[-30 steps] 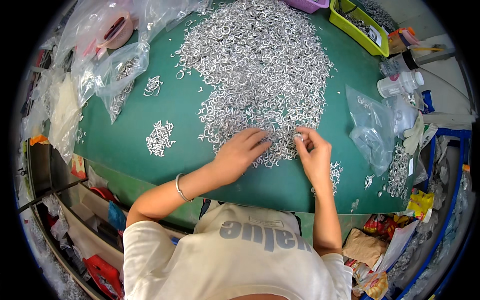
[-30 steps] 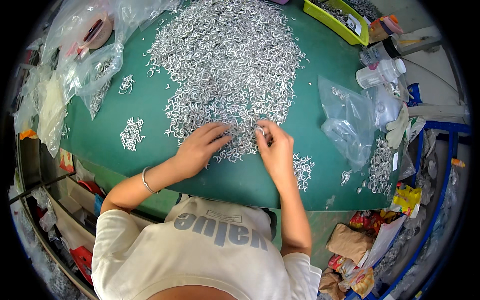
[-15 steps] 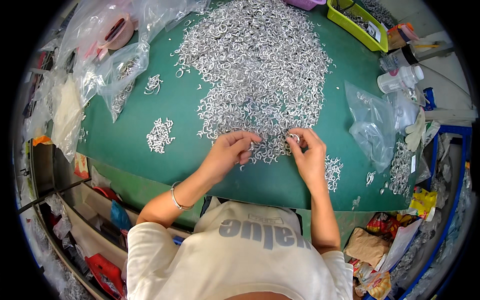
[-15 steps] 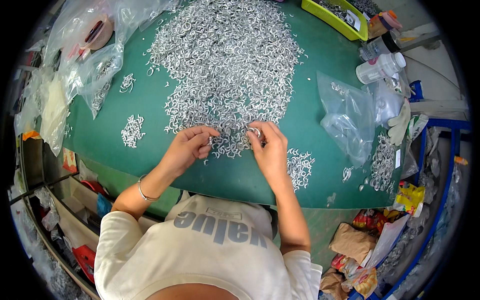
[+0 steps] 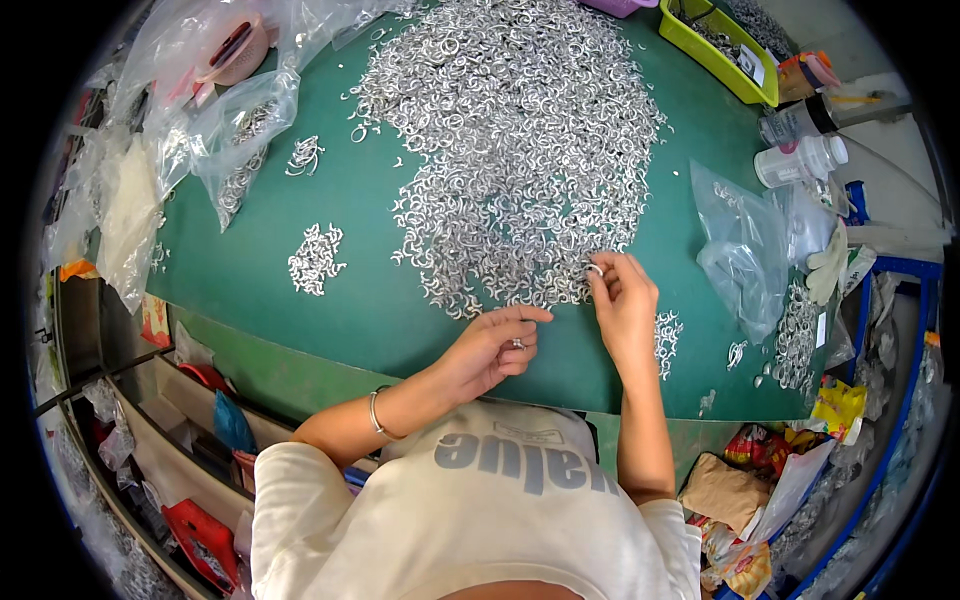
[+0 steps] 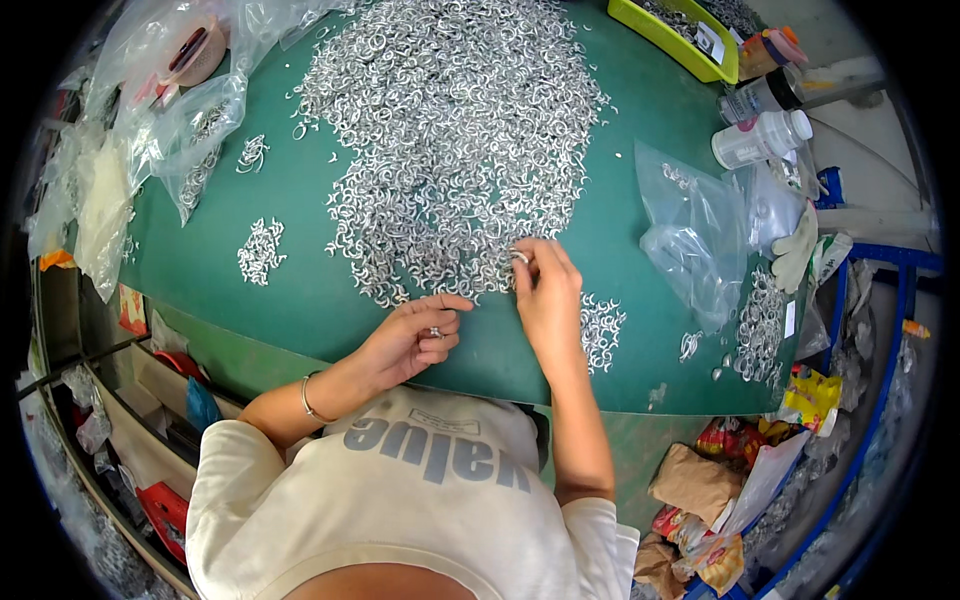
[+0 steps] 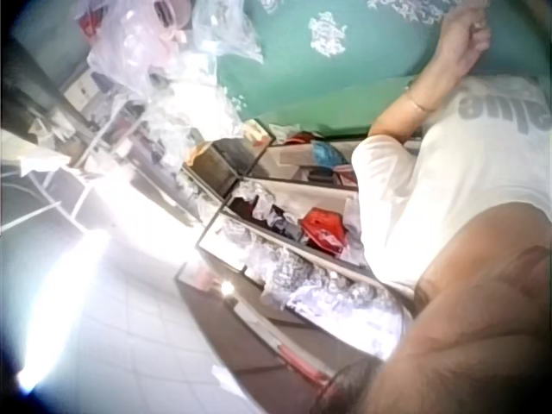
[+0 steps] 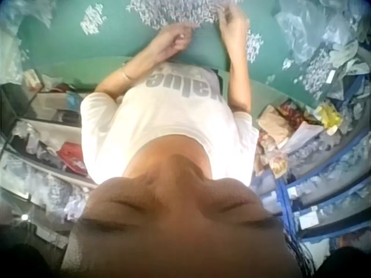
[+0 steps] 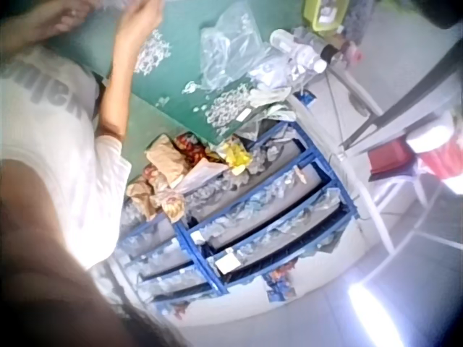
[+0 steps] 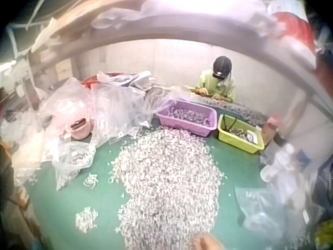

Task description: The person gathers and sorts small silver metal components by hand on a green workbench, placing them into piles, plastic bags, and storage bins.

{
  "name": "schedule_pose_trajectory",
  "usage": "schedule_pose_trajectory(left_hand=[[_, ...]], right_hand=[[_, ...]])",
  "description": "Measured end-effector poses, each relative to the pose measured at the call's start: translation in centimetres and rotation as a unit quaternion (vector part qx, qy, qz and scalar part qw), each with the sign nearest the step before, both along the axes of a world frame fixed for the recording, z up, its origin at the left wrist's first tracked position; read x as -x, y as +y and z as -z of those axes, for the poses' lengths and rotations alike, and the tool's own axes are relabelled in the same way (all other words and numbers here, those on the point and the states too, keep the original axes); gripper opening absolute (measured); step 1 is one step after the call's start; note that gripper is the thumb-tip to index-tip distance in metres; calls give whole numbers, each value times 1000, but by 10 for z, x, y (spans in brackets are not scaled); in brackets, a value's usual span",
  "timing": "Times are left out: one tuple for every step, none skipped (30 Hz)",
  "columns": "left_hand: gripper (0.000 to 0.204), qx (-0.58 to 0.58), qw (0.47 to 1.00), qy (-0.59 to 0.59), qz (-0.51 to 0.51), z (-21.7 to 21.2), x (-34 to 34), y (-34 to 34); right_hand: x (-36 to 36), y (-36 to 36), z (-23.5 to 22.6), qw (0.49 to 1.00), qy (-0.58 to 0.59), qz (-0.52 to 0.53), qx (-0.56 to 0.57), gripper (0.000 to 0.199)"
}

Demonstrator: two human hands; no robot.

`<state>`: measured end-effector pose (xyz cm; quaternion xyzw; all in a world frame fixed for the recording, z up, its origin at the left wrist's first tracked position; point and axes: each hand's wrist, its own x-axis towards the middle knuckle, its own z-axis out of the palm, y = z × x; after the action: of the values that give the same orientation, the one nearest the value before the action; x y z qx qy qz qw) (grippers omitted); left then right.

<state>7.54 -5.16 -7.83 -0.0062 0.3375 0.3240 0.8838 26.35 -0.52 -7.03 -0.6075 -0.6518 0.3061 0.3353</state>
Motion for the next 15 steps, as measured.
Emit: schedule_pose_trajectory(left_hand=[[25,-3,1000,-3,-2,0,-1,-1],[25,-9,1000,-7,1,1,-1,0],[25,-15,1000,-10,4,3,0,0],[25,-21,1000,-14,7,4,-1,0],[25,-24,1000,-1,2,3,-2,0],[26,-28,1000,13,-4,1,-4,-1],[26,-31,999,26,-10,-1,-7,0],[26,-14,999,22,-32,-5,-11,2],[27,4,998,17,-55,-12,-15,5],[27,22,997,12,-77,-15,-17,7],[28,20,998,9,-64,-15,-17,7],[28,18,998,5,-51,-14,-17,6],[28,17,999,2,-39,-12,-15,6],[28,-13,998,-57,-29,-2,-13,3],[28,-42,992,-113,-19,12,-8,-2]], right_hand=[[-2,1,3,998,-58,0,-11,18],[-2,-1,0,999,-31,-2,-8,18],[1,-6,-6,1000,-3,-4,-6,18],[3,-8,-11,1000,25,-6,-3,18],[6,-6,-14,999,-30,4,-32,18],[8,-8,-15,1000,0,0,-13,17],[10,-14,-16,1000,29,-4,6,16],[11,-19,-18,998,59,-9,26,15],[14,-25,-24,994,92,-54,29,15],[17,-24,-29,991,91,-86,51,16],[20,-24,-35,987,91,-115,71,17],[21,-24,-38,981,90,-145,91,18],[15,-15,-13,993,54,-104,6,23],[16,-3,-11,996,13,-80,-30,24],[18,10,-9,996,-25,-58,-65,26]])
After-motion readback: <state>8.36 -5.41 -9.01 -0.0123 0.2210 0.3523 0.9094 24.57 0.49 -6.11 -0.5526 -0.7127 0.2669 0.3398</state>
